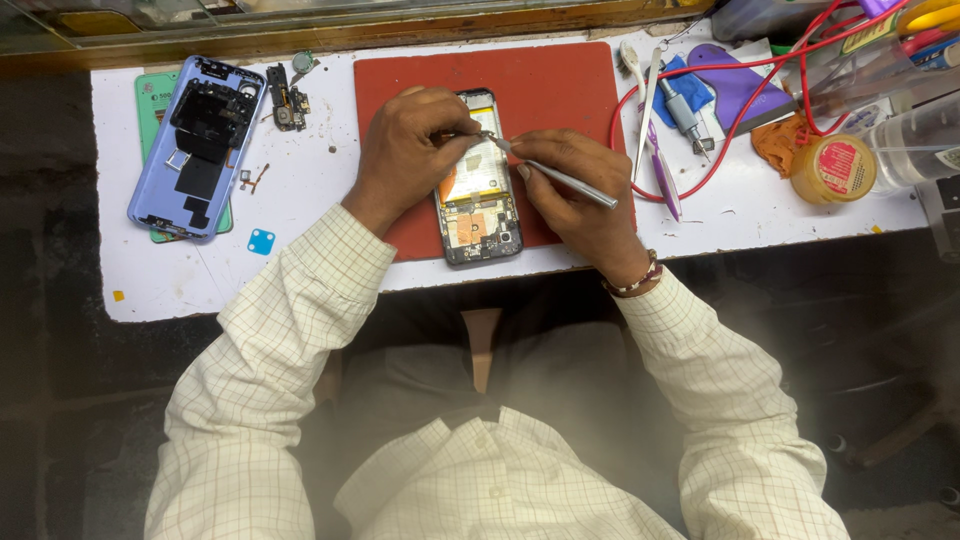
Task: The person repairs a disassembled smartphone on a red mat at a workbench. They use a metal tool to work on the phone's internal components, then use a toothbrush to brush the internals and continue working on the board with the tool.
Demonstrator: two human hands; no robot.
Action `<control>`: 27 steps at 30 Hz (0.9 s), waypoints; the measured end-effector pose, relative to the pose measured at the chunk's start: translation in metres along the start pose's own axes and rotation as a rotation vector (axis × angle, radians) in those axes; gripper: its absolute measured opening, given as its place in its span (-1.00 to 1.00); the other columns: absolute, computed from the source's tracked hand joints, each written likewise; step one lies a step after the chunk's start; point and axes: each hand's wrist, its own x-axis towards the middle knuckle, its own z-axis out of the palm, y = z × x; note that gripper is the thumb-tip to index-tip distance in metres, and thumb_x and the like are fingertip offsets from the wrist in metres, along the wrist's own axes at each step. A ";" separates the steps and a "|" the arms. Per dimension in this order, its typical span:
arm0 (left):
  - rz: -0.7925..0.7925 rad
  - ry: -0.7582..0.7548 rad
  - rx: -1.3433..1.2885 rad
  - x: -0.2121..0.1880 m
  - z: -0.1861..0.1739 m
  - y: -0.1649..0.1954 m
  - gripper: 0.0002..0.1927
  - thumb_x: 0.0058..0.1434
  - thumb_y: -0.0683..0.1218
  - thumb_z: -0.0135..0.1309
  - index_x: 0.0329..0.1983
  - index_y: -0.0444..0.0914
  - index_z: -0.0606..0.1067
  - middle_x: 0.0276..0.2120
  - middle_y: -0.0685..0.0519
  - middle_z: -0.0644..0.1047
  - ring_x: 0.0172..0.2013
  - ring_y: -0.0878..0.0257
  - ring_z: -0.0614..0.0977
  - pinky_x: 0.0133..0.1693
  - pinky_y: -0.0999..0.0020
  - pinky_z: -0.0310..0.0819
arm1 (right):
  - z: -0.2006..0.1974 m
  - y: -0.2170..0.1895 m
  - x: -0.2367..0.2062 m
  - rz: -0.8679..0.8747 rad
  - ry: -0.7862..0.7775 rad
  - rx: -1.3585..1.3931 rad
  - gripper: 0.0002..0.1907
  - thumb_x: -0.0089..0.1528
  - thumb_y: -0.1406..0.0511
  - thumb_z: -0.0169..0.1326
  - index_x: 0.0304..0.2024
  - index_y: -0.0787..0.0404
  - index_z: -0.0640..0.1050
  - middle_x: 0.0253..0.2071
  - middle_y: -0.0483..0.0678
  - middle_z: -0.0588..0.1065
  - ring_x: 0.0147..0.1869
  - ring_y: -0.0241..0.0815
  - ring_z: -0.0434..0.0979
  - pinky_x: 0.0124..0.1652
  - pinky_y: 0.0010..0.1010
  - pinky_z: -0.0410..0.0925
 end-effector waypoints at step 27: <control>-0.020 -0.006 -0.009 0.002 -0.004 0.004 -0.95 0.16 -0.23 0.29 -0.38 -0.26 0.62 -0.35 0.08 0.64 -0.30 0.22 0.63 -0.25 0.30 0.52 | 0.001 -0.004 -0.001 0.017 0.063 -0.068 -0.84 0.29 0.49 0.24 -0.06 0.36 0.63 -0.16 0.09 0.64 -0.16 -0.09 0.71 -0.18 -0.42 0.52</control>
